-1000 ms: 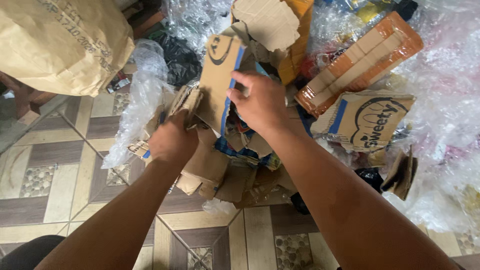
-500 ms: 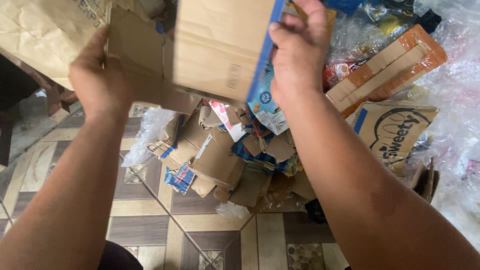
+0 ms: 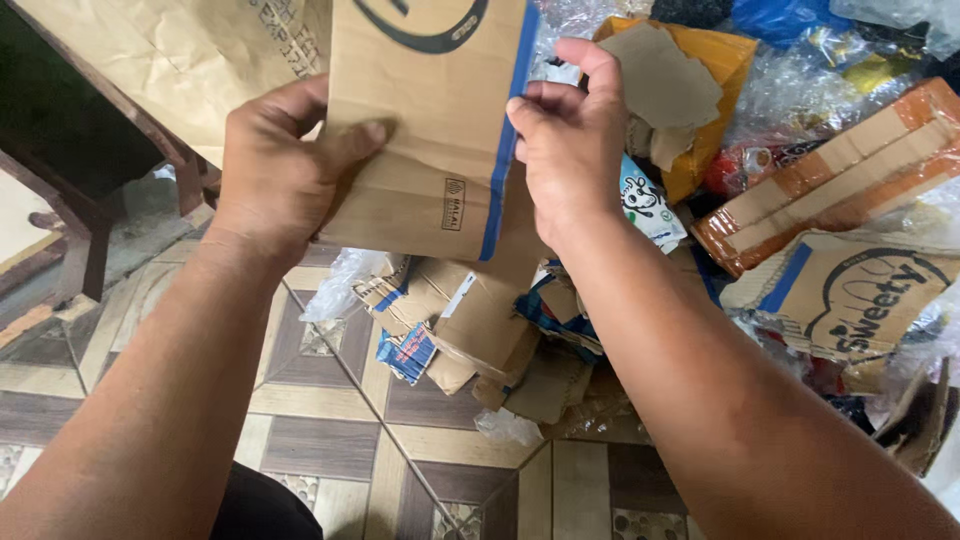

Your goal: The person sorts through a large pile of plastic wrap, bubble wrap, and cardboard on the floor, picking up items by hand and placing them into different large bags and sacks.

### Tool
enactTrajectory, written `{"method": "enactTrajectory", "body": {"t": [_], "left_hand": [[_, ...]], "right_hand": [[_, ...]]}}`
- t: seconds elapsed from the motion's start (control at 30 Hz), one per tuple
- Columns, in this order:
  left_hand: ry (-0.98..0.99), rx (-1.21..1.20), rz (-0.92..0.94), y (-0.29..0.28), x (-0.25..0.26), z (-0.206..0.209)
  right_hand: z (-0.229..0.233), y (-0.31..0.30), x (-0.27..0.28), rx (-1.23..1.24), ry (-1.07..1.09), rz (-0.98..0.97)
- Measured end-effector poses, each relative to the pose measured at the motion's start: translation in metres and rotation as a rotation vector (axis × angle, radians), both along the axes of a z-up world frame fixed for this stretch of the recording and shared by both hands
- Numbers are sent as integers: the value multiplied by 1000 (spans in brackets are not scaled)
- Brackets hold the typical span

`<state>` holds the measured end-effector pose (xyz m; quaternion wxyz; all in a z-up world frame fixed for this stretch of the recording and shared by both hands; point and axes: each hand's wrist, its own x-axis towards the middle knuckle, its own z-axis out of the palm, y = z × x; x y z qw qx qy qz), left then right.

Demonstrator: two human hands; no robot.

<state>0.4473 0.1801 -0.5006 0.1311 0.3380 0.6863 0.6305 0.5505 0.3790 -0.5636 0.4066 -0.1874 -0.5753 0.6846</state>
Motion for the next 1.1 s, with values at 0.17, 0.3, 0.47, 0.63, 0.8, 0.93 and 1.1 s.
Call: {"method": "enactTrajectory", "body": {"t": [0.17, 0.3, 0.47, 0.63, 0.8, 0.93, 1.1], "left_hand": [[-20, -100, 284, -27, -33, -8], [27, -16, 297, -47, -52, -13], [-22, -44, 332, -50, -55, -22], [-23, -59, 290, -52, -52, -21], [-32, -80, 288, -46, -52, -22], [57, -135, 347, -42, -55, -28], [87, -39, 363, -40, -50, -16]], "right_hand": [[-34, -21, 10, 835, -404, 0], [-91, -79, 34, 1292, -1196, 836], [-204, -115, 57, 1790, -1173, 815], [-213, -119, 59, 1934, -1197, 830], [-146, -115, 53, 1956, -1371, 882], [-110, -106, 44, 1742, -1302, 515], [-39, -79, 41, 1189, -1324, 499]]}}
